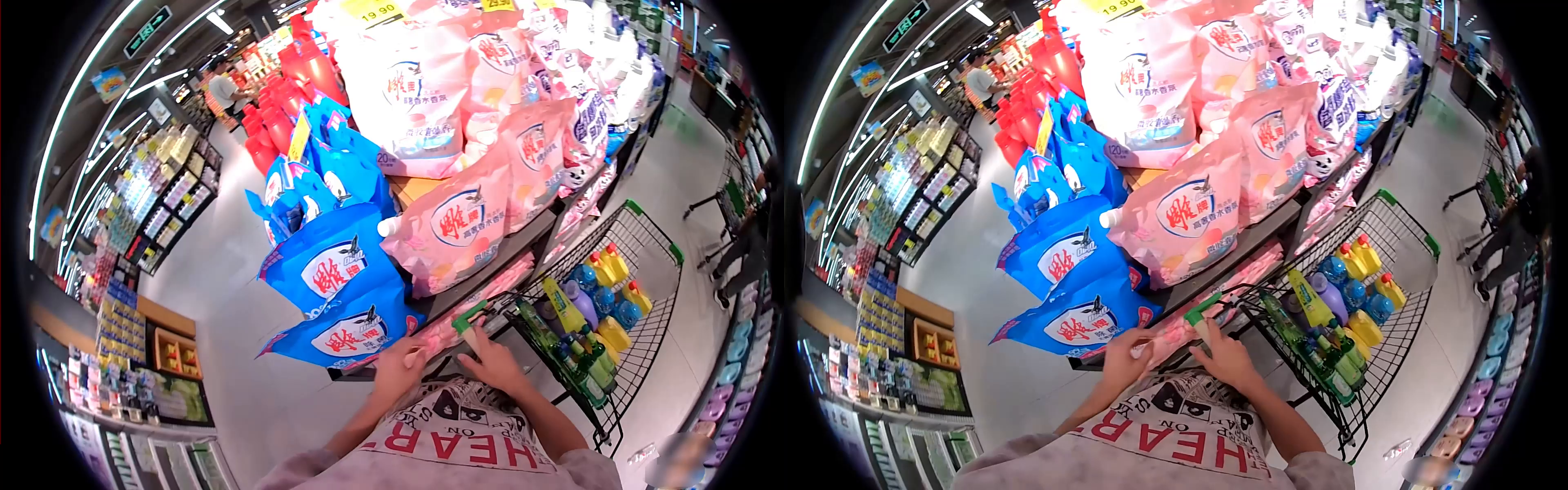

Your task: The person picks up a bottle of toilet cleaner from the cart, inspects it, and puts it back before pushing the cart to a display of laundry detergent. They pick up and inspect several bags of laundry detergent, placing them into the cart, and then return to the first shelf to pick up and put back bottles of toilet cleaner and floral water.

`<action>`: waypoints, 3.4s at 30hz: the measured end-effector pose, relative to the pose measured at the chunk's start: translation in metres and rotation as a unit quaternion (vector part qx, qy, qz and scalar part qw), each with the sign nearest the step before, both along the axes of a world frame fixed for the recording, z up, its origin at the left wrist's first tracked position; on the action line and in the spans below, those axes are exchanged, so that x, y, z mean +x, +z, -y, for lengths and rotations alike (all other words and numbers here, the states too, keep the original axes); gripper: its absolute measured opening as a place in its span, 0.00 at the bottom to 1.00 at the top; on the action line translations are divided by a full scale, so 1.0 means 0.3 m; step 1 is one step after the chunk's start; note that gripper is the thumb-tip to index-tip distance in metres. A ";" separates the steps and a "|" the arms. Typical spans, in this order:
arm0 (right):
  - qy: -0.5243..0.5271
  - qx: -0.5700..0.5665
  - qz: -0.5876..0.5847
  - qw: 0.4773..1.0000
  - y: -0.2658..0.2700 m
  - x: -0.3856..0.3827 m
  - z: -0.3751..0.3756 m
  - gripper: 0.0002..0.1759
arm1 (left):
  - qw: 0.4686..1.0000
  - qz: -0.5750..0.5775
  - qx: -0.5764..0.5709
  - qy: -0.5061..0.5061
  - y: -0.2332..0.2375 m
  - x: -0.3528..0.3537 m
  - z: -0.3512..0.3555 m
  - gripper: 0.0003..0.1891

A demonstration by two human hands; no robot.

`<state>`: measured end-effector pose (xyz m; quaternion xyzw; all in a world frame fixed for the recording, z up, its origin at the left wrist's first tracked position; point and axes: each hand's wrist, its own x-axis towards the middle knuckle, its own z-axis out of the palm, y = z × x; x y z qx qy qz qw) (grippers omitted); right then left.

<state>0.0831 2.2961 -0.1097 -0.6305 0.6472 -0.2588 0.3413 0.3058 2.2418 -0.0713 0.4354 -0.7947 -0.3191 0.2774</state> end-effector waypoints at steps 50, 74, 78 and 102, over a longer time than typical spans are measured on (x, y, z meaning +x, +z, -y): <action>-0.074 -0.018 0.573 0.816 -0.184 -0.259 -0.178 0.38 | 0.722 -0.593 0.350 0.067 0.572 -0.507 0.135 0.16; -0.278 -0.147 0.788 0.530 -0.077 -0.333 -0.405 0.30 | 0.840 -0.320 0.381 -0.214 -0.242 -0.628 0.042 0.31; -0.270 -0.131 0.782 0.547 -0.083 -0.334 -0.393 0.28 | 0.860 -0.312 0.383 -0.128 -0.208 -0.639 0.037 0.23; -0.368 -0.274 0.713 0.531 -0.027 -0.311 -0.378 0.26 | 0.955 -0.206 0.143 -0.160 -0.090 -0.593 -0.098 0.36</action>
